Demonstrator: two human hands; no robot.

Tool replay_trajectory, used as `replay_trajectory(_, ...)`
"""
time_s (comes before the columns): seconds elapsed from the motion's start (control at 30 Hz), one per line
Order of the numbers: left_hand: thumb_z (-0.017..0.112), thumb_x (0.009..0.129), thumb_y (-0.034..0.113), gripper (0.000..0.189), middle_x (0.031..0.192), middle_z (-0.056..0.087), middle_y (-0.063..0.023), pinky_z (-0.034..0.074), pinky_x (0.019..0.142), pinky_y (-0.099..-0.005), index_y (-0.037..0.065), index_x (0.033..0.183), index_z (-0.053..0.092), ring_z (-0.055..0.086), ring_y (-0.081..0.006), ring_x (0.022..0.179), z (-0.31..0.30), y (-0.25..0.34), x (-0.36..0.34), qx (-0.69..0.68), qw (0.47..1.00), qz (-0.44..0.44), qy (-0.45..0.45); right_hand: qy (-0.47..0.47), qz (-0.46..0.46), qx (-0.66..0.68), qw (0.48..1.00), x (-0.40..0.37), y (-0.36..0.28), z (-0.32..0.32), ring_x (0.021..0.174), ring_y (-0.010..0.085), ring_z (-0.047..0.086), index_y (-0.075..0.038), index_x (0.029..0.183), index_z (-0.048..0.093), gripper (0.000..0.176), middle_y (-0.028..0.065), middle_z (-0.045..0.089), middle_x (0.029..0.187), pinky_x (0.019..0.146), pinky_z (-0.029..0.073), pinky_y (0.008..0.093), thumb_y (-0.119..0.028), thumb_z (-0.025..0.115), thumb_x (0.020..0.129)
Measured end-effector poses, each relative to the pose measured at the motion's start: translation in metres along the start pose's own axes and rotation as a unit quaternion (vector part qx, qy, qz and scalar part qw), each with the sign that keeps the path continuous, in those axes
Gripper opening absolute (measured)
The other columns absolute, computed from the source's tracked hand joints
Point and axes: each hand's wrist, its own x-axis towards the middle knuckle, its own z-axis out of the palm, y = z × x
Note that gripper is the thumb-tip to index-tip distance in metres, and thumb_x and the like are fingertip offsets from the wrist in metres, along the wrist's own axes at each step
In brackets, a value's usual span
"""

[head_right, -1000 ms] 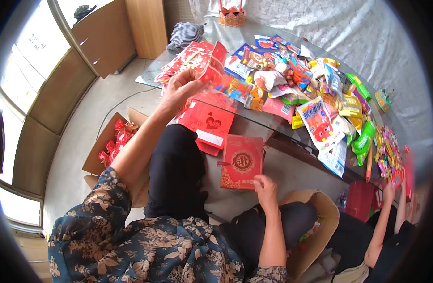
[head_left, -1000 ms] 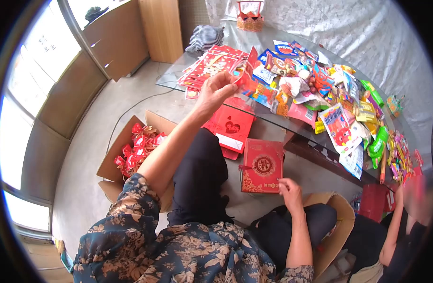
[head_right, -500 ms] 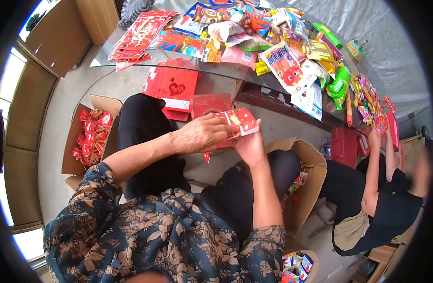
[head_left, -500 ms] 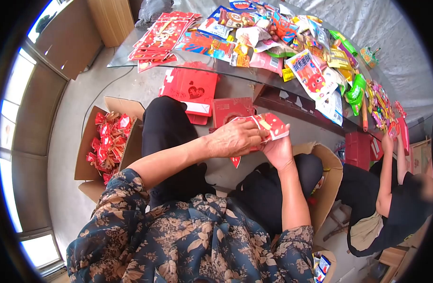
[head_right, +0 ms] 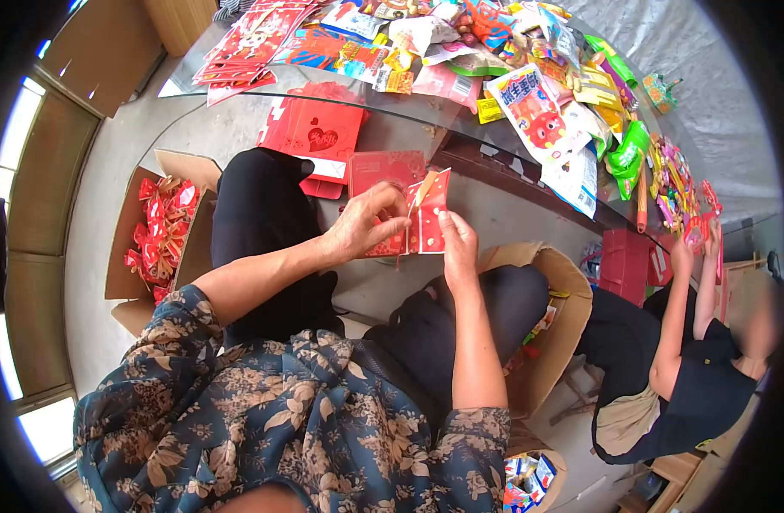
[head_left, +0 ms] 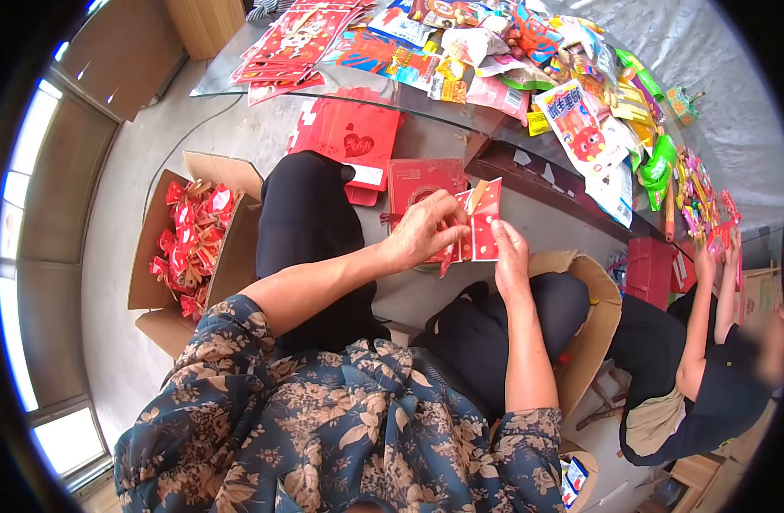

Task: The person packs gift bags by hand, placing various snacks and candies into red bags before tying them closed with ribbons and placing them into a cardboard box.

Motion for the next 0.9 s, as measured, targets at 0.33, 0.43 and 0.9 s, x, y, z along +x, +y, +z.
replay_trajectory(0.33,0.071,0.086,0.026,0.028,0.079,0.06,-0.0032,0.051,0.06,-0.0264,0.004,0.086,0.055,0.058,-0.009,0.073,0.012,-0.028,0.001,-0.188,0.948,-0.256,0.004,-0.05,-0.005,-0.159,0.986,-0.003,0.012,0.016,0.086,0.0068,0.058,0.002,0.114,0.063,0.033,0.0023,0.065,0.096,0.078,0.047,0.022,-0.025,0.057,0.097)
replay_trajectory(0.43,0.072,0.086,0.024,0.027,0.078,0.06,-0.0021,0.049,0.062,-0.0253,0.005,0.087,0.054,0.058,-0.0087,0.073,0.011,-0.029,0.002,-0.227,0.936,-0.267,-0.003,-0.063,-0.011,-0.168,0.984,-0.004,0.011,0.017,0.086,0.0072,0.058,0.002,0.112,0.063,0.034,0.0022,0.064,0.095,0.078,0.048,0.0227,-0.028,0.057,0.097)
replay_trajectory(0.9,0.075,0.078,0.017,0.027,0.084,0.066,-0.0081,0.05,0.072,-0.03,0.002,0.092,0.057,0.063,-0.0132,0.08,0.013,-0.018,-0.003,-0.089,0.973,-0.208,-0.034,-0.061,0.055,-0.062,0.995,-0.008,0.002,0.024,0.081,0.0126,0.063,-0.004,0.109,0.059,0.027,0.0038,0.064,0.096,0.071,0.052,0.0285,-0.029,0.053,0.098)
